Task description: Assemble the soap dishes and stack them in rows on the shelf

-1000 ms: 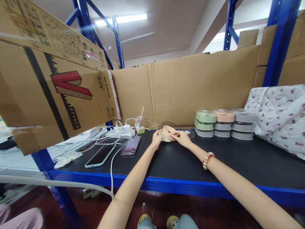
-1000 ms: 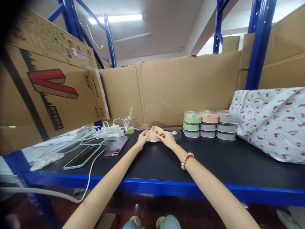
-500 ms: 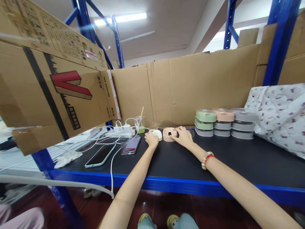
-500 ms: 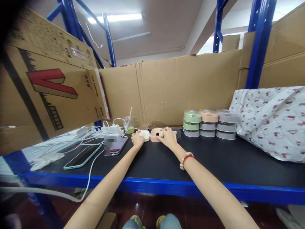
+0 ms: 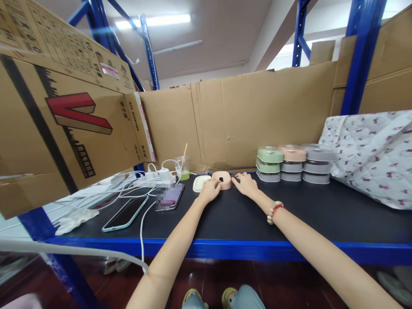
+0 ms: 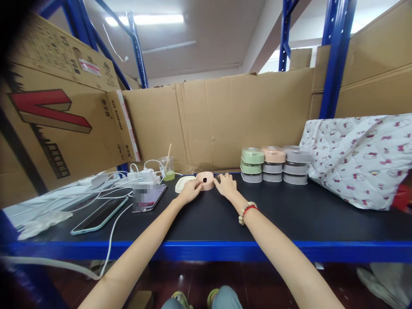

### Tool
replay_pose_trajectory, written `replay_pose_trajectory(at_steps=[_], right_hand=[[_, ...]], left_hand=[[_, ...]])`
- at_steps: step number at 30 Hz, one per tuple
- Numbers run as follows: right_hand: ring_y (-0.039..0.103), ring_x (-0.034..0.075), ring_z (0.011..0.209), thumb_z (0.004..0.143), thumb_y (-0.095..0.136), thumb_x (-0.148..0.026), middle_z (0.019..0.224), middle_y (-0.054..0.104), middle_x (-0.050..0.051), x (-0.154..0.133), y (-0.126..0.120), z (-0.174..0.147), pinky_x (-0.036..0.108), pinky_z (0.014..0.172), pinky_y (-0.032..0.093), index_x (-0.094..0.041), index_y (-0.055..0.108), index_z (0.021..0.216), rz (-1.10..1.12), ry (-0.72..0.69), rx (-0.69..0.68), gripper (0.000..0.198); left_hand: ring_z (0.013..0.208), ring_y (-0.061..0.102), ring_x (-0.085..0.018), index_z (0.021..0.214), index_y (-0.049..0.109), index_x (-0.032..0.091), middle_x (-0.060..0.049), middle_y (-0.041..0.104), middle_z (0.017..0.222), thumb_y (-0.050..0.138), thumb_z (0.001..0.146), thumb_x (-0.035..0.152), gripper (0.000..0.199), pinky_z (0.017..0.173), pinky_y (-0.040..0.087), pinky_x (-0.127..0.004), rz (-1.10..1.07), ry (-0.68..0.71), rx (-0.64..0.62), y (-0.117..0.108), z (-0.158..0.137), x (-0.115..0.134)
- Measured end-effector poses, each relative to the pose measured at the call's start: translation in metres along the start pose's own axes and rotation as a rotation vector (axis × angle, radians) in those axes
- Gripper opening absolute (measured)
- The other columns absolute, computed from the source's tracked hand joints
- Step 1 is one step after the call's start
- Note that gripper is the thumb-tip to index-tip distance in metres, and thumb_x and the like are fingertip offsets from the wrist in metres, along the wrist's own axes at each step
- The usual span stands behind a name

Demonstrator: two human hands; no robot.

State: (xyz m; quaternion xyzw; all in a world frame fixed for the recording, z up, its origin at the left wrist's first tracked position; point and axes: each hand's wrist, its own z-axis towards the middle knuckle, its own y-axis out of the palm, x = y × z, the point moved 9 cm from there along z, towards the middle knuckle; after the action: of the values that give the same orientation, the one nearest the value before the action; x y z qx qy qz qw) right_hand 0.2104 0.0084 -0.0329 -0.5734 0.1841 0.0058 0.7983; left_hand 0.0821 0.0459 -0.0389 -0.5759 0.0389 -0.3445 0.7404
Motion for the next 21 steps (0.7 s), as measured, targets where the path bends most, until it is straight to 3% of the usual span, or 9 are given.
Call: replay_pose_trajectory(at_steps=[2, 4, 6, 8, 11, 14, 17, 21], right_hand=[[0.042, 0.023, 0.119, 0.090, 0.037, -0.032, 0.126, 0.047, 0.014, 0.002, -0.010, 0.004, 0.037, 0.098, 0.032, -0.018, 0.053, 0.124, -0.006, -0.024, 0.111, 0.040], [0.038, 0.024, 0.122, 0.085, 0.042, -0.025, 0.130, 0.043, 0.015, 0.009, -0.030, 0.008, 0.040, 0.102, 0.026, -0.016, 0.051, 0.126, -0.012, -0.059, 0.317, 0.043], [0.032, 0.027, 0.126, 0.080, 0.044, -0.020, 0.136, 0.037, 0.017, 0.022, -0.051, 0.009, 0.044, 0.104, 0.021, -0.015, 0.047, 0.128, -0.017, -0.072, 0.540, 0.048], [0.025, 0.028, 0.131, 0.078, 0.044, -0.018, 0.141, 0.029, 0.016, 0.042, -0.064, 0.011, 0.048, 0.105, 0.017, -0.015, 0.042, 0.131, -0.028, -0.046, 0.676, 0.053], [0.017, 0.030, 0.133, 0.076, 0.048, -0.020, 0.144, 0.021, 0.017, 0.072, -0.070, 0.016, 0.051, 0.104, 0.016, -0.016, 0.036, 0.134, -0.025, 0.018, 0.753, 0.059], [0.018, 0.034, 0.131, 0.074, 0.053, -0.022, 0.142, 0.022, 0.016, 0.091, -0.071, 0.020, 0.054, 0.102, 0.020, -0.018, 0.037, 0.132, 0.034, 0.084, 0.745, 0.060], [0.018, 0.034, 0.129, 0.072, 0.058, -0.021, 0.137, 0.025, 0.017, 0.097, -0.076, 0.020, 0.053, 0.101, 0.023, -0.016, 0.044, 0.121, 0.100, 0.104, 0.775, 0.051], [0.021, 0.033, 0.127, 0.070, 0.063, -0.025, 0.129, 0.028, 0.018, 0.098, -0.084, 0.017, 0.050, 0.101, 0.025, -0.014, 0.047, 0.105, 0.149, 0.088, 0.857, 0.040]], left_hand=[[0.106, 0.055, -0.022, 0.104, 0.063, 0.017, -0.007, 0.063, 0.108, 0.042, 0.084, 0.016, 0.030, 0.096, 0.038, -0.037, -0.006, 0.012, -0.018, 0.004, 0.001, -0.001], [0.106, 0.055, -0.021, 0.107, 0.062, 0.017, -0.008, 0.060, 0.113, 0.040, 0.084, 0.015, 0.032, 0.096, 0.039, -0.036, -0.016, 0.022, 0.003, 0.004, 0.002, -0.003], [0.107, 0.055, -0.020, 0.107, 0.061, 0.017, -0.008, 0.058, 0.115, 0.039, 0.082, 0.012, 0.034, 0.095, 0.040, -0.034, -0.041, 0.051, 0.074, -0.001, 0.003, -0.003], [0.103, 0.057, -0.019, 0.103, 0.062, 0.018, -0.007, 0.058, 0.110, 0.039, 0.081, 0.010, 0.033, 0.094, 0.041, -0.033, -0.078, 0.095, 0.177, -0.010, 0.003, -0.003], [0.096, 0.059, -0.019, 0.095, 0.063, 0.018, -0.007, 0.058, 0.101, 0.039, 0.079, 0.010, 0.029, 0.091, 0.043, -0.033, -0.104, 0.127, 0.274, -0.018, 0.001, -0.004], [0.094, 0.059, -0.019, 0.092, 0.063, 0.018, -0.007, 0.058, 0.100, 0.040, 0.079, 0.010, 0.028, 0.090, 0.042, -0.034, -0.069, 0.107, 0.262, -0.019, 0.000, -0.001], [0.105, 0.055, -0.022, 0.097, 0.063, 0.017, -0.010, 0.058, 0.106, 0.040, 0.081, 0.013, 0.028, 0.095, 0.039, -0.037, 0.013, -0.034, 0.267, -0.024, -0.005, -0.005], [0.125, 0.039, -0.030, 0.119, 0.055, 0.012, -0.016, 0.050, 0.126, 0.038, 0.085, 0.024, 0.040, 0.102, 0.032, -0.042, 0.102, -0.397, 0.222, -0.030, -0.018, -0.029]])
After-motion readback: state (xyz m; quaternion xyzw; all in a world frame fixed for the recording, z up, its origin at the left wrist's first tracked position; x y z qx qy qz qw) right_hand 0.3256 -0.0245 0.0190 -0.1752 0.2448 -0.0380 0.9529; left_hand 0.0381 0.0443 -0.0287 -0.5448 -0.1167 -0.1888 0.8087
